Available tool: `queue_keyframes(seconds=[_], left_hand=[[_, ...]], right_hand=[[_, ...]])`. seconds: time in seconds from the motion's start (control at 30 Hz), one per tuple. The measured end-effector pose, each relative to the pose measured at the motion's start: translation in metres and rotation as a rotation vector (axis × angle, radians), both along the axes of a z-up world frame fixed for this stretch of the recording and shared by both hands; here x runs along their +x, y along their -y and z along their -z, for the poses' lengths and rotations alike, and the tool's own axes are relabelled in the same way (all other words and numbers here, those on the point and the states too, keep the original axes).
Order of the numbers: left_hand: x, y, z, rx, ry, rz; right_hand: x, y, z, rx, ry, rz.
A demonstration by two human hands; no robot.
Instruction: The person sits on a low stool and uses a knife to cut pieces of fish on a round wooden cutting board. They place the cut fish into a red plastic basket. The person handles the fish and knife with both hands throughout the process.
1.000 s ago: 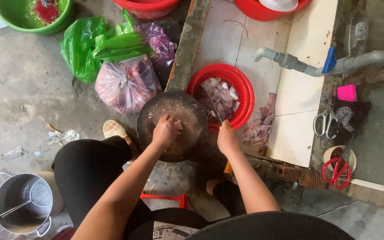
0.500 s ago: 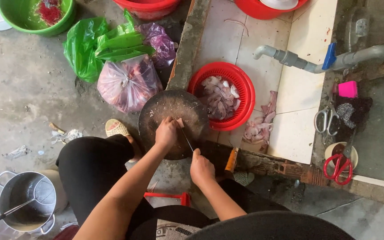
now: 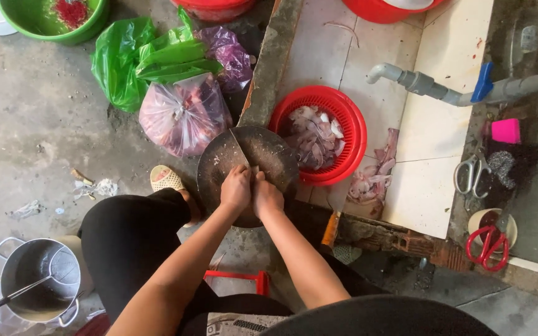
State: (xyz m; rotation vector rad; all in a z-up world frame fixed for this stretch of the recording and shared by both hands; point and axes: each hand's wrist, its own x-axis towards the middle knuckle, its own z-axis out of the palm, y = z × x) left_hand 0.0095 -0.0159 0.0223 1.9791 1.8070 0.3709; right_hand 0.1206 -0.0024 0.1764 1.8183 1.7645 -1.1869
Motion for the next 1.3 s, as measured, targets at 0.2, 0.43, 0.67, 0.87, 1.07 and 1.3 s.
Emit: queue_keyframes(seconds=[0.2, 0.43, 0.67, 0.87, 1.07, 1.3], left_hand=[[-0.004, -0.007, -0.022, -0.090, 0.046, -0.174], [-0.001, -0.009, -0.014, -0.061, 0.069, -0.193], [-0.024, 0.001, -0.067, -0.087, 0.311, -0.260], [-0.033, -0.002, -0.050, -0.268, 0.245, -0.290], [-0.016, 0.005, -0.025, -0.137, 0.217, -0.243], [-0.010, 0.007, -0.017, 0.022, 0.174, -0.147]], right_hand=[[0.041, 0.060, -0.034, 0.006, -0.123, 0.146], [0.080, 0.097, -0.022, 0.067, 0.030, -0.121], [0.146, 0.029, 0.059, 0.327, 0.169, 0.007], [0.083, 0.062, -0.023, 0.222, 0.146, -0.114], [0.062, 0.100, -0.013, 0.192, 0.085, -0.187], [0.064, 0.104, -0.001, 0.210, 0.107, -0.224]])
